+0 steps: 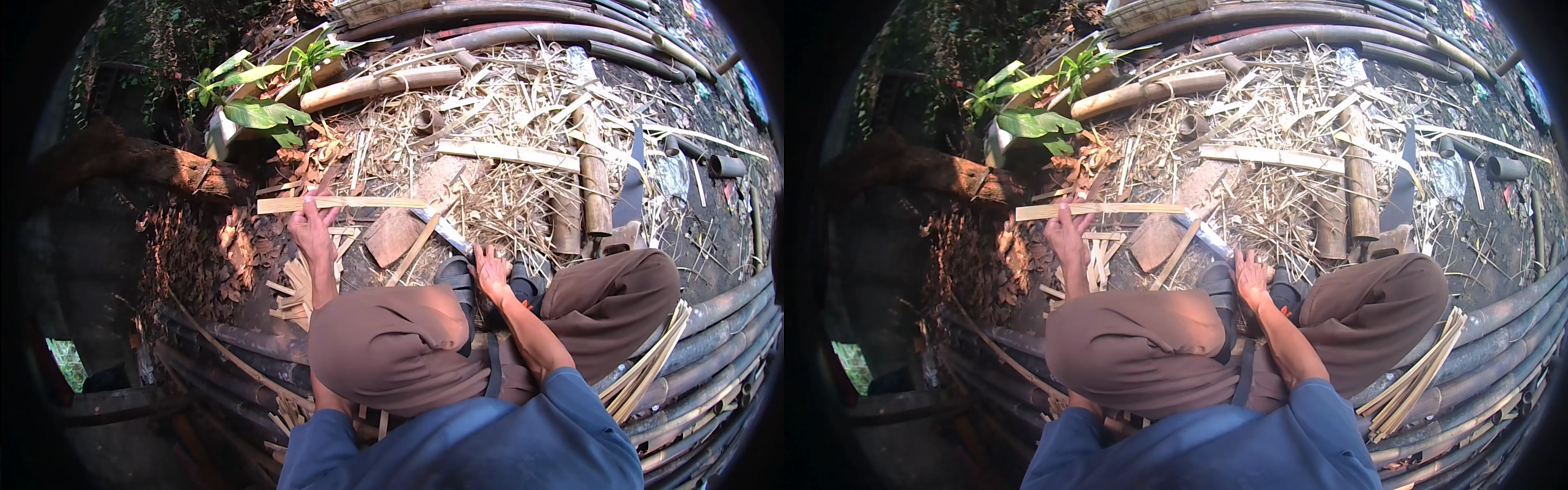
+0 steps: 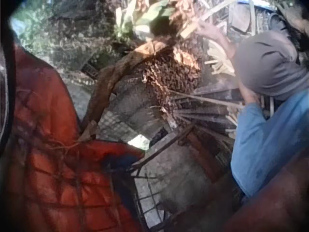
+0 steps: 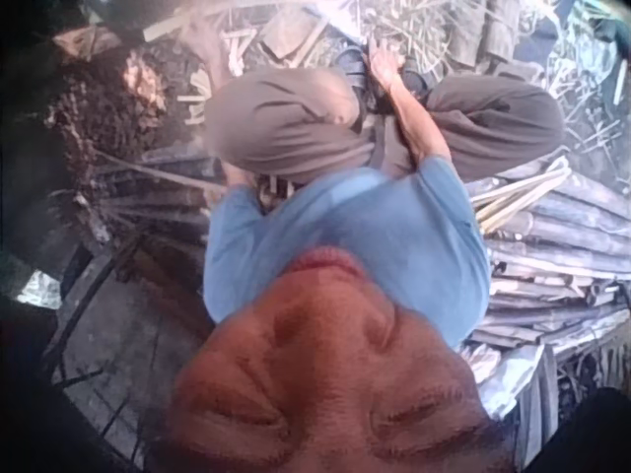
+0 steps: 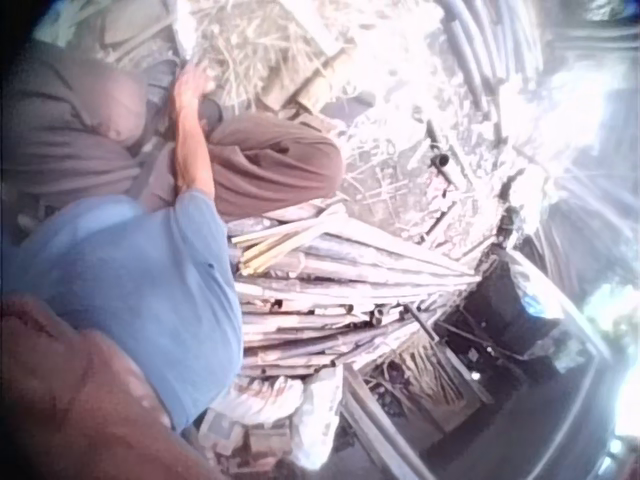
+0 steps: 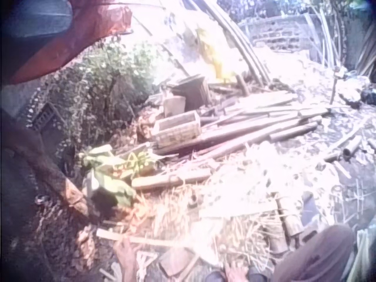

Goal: The person sits on the ground and uses a knife to split bamboo strips into smaller pieces. They repeatedly pick up bamboo pieces, split them, and place the resulting pieces on the ground.

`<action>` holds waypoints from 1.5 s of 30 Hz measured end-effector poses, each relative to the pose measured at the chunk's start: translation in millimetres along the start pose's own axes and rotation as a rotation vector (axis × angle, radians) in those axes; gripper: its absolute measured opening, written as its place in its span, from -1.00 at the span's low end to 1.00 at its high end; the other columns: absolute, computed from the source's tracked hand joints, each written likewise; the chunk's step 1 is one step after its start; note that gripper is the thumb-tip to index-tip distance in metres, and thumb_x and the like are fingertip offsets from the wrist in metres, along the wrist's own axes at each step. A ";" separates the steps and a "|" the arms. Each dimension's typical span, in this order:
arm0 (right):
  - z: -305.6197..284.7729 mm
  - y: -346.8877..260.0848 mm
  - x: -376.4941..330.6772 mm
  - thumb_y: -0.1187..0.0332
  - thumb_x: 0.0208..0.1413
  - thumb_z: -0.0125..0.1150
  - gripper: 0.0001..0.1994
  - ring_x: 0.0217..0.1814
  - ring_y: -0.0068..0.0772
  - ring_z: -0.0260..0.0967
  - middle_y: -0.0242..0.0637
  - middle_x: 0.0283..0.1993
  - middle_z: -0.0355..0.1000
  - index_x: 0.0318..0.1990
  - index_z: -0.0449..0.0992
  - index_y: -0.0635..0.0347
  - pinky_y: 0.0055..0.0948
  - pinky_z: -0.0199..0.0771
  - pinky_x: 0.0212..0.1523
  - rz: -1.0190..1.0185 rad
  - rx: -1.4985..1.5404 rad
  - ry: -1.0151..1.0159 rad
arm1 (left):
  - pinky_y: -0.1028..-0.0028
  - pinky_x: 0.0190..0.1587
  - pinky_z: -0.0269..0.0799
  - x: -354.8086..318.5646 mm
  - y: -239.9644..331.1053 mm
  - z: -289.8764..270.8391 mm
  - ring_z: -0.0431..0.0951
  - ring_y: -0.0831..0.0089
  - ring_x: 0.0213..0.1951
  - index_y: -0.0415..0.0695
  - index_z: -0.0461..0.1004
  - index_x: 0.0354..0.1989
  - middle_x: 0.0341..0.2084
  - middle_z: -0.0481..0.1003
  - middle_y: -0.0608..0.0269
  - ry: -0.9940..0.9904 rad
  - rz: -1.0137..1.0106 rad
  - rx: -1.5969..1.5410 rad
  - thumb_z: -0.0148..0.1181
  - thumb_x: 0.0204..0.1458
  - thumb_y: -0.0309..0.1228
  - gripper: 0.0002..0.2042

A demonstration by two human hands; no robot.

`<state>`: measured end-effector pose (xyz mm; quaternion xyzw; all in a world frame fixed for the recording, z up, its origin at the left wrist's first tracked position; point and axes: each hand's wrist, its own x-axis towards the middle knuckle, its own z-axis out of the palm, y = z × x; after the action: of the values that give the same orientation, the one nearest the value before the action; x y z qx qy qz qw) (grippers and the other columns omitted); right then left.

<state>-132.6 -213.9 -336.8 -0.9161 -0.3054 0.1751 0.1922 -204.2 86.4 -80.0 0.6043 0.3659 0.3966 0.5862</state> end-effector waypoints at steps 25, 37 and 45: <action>-83.2 -86.4 -33.0 0.04 0.26 0.03 -0.63 -0.42 0.32 0.40 0.16 -0.56 0.41 -0.13 0.30 0.20 0.10 0.37 -0.39 -0.149 0.602 0.005 | 0.28 -0.19 0.68 -58.6 -61.6 31.5 0.59 0.23 -0.20 -0.39 0.29 -0.04 -0.21 0.53 -0.10 0.086 0.078 0.156 -0.08 0.27 -0.43 -0.76; -95.5 -107.7 -48.0 -0.01 0.19 0.12 -0.61 -0.44 0.19 0.47 0.06 -0.51 0.48 -0.17 0.34 0.16 0.06 0.43 -0.43 -0.130 0.524 0.059 | 0.33 -0.26 0.70 -61.1 -66.0 26.8 0.57 0.29 -0.28 -0.39 0.34 -0.08 -0.27 0.50 -0.02 0.133 0.109 0.183 -0.04 0.23 -0.45 -0.77; -60.2 -43.5 -20.7 0.00 0.24 0.05 -0.61 -0.38 0.35 0.43 0.18 -0.51 0.43 -0.23 0.29 0.21 0.14 0.40 -0.37 0.104 0.504 0.076 | 0.26 -0.20 0.67 -74.6 -59.0 45.0 0.52 0.29 -0.15 -0.29 0.28 -0.11 -0.17 0.46 0.04 0.080 0.094 0.151 -0.08 0.23 -0.46 -0.84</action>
<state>-143.2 -209.5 -260.6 -0.8598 -0.1970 0.2208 0.4162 -193.1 2.5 -142.6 0.6471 0.3890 0.4188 0.5045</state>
